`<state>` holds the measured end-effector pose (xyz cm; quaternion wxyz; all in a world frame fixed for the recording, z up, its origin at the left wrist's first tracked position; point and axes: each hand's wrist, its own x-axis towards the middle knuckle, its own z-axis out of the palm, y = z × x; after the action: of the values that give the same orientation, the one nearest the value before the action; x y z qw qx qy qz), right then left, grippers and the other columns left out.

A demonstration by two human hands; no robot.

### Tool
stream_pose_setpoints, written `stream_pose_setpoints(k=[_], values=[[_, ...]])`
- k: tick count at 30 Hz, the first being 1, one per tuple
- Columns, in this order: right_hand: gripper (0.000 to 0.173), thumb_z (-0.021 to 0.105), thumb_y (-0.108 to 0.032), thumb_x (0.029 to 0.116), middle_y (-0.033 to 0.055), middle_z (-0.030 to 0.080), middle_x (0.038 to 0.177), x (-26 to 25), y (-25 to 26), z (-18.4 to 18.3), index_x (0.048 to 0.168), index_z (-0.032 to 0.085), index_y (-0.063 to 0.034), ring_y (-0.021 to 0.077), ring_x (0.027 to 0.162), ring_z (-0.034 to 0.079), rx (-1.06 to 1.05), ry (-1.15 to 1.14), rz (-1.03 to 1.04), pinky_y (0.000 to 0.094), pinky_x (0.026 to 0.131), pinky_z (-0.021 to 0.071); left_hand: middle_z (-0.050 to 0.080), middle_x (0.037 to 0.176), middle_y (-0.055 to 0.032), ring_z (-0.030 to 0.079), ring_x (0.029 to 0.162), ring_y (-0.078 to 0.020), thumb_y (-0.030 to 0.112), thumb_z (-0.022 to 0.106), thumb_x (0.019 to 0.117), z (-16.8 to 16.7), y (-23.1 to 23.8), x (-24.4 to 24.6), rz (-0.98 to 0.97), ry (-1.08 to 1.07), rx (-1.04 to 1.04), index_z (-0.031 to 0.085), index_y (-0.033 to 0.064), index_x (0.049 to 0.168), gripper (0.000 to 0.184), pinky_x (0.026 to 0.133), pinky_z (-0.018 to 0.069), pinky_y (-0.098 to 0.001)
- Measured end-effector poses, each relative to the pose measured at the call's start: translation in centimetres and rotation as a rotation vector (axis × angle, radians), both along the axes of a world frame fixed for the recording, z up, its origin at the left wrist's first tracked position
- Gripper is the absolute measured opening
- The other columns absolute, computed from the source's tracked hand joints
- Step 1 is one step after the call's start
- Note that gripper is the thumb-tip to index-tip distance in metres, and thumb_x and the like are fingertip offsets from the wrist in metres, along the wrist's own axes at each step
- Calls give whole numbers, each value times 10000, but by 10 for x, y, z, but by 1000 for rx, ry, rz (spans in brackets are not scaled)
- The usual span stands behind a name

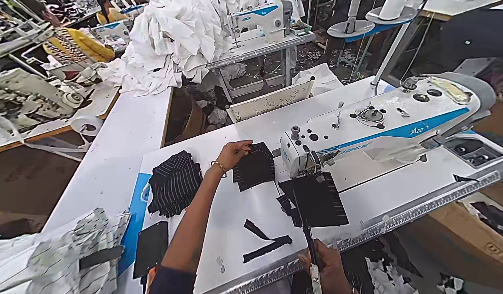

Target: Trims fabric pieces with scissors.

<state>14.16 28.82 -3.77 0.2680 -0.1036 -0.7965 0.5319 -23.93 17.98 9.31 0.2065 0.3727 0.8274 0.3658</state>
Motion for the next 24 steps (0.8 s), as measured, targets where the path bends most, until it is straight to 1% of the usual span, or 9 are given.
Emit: stream_pose_setpoints(k=[2, 4, 9, 11, 14, 17, 20, 22, 24], values=[[325, 752, -280, 885, 24, 558, 555, 0, -1, 3, 788, 582, -21, 15, 466, 495, -9, -19, -6, 186, 452, 398, 701, 1218, -209, 689, 1113, -254, -9, 565, 1006, -29, 20, -25, -15, -31, -108, 615, -21, 1355, 353, 1034, 504, -402], [332, 753, -275, 887, 28, 555, 556, 1, -2, 6, 782, 583, -11, 17, 473, 497, -33, -35, -21, 189, 459, 403, 692, 1244, -208, 681, 1138, -247, -10, 552, 1010, -37, 30, -34, -45, -48, -145, 653, -48, 1283, 294, 1057, 491, -391], [319, 761, -250, 880, 55, 567, 557, 0, -3, 6, 792, 582, -1, 46, 474, 518, -15, -24, -24, 208, 459, 415, 735, 1025, -112, 674, 893, -99, -28, 616, 982, -1, 35, -44, -95, -119, -73, 712, -35, 1124, 172, 867, 547, -312], [315, 761, -249, 883, 49, 565, 555, 1, -3, 7, 793, 583, -5, 39, 470, 516, -22, -27, -5, 203, 455, 415, 730, 986, -111, 668, 847, -124, -27, 625, 978, -4, 40, -52, -78, -103, -78, 717, -24, 1103, 155, 828, 550, -343], [301, 755, -239, 884, 49, 559, 552, 1, -1, 7, 796, 582, -8, 44, 468, 515, -14, -27, 8, 203, 451, 416, 726, 1057, -191, 690, 938, -283, -7, 608, 991, -23, 52, -57, -27, -32, -238, 717, -23, 1149, 192, 911, 530, -486], [295, 756, -248, 876, 40, 558, 551, 1, -1, 5, 801, 581, -22, 34, 463, 505, -1, -10, -2, 190, 445, 405, 685, 1199, -236, 671, 1062, -373, 32, 599, 1007, -33, 57, -41, 84, 47, -279, 654, -20, 1285, 289, 975, 500, -541], [327, 746, -304, 895, 18, 545, 545, -1, -3, 1, 799, 577, -42, 15, 456, 493, 4, 14, -19, 179, 433, 397, 563, 1407, -255, 515, 1317, -455, 91, 653, 984, -40, 50, -24, 94, 267, -187, 605, 11, 1379, 405, 1083, 387, -648], [318, 742, -307, 889, 19, 559, 554, -2, -3, 2, 800, 586, -44, 18, 464, 510, 12, 13, -27, 185, 437, 411, 614, 1370, -231, 540, 1322, -429, 93, 596, 1007, -47, 40, -8, -44, 386, -140, 665, 26, 1314, 322, 1109, 395, -621], [316, 739, -295, 886, 29, 556, 550, -2, -3, 3, 792, 591, -33, 24, 465, 509, 11, 15, -34, 193, 439, 408, 616, 1401, -180, 525, 1367, -374, 152, 530, 1047, -55, 29, 6, -216, 410, -205, 665, 79, 1345, 335, 1151, 375, -568]])
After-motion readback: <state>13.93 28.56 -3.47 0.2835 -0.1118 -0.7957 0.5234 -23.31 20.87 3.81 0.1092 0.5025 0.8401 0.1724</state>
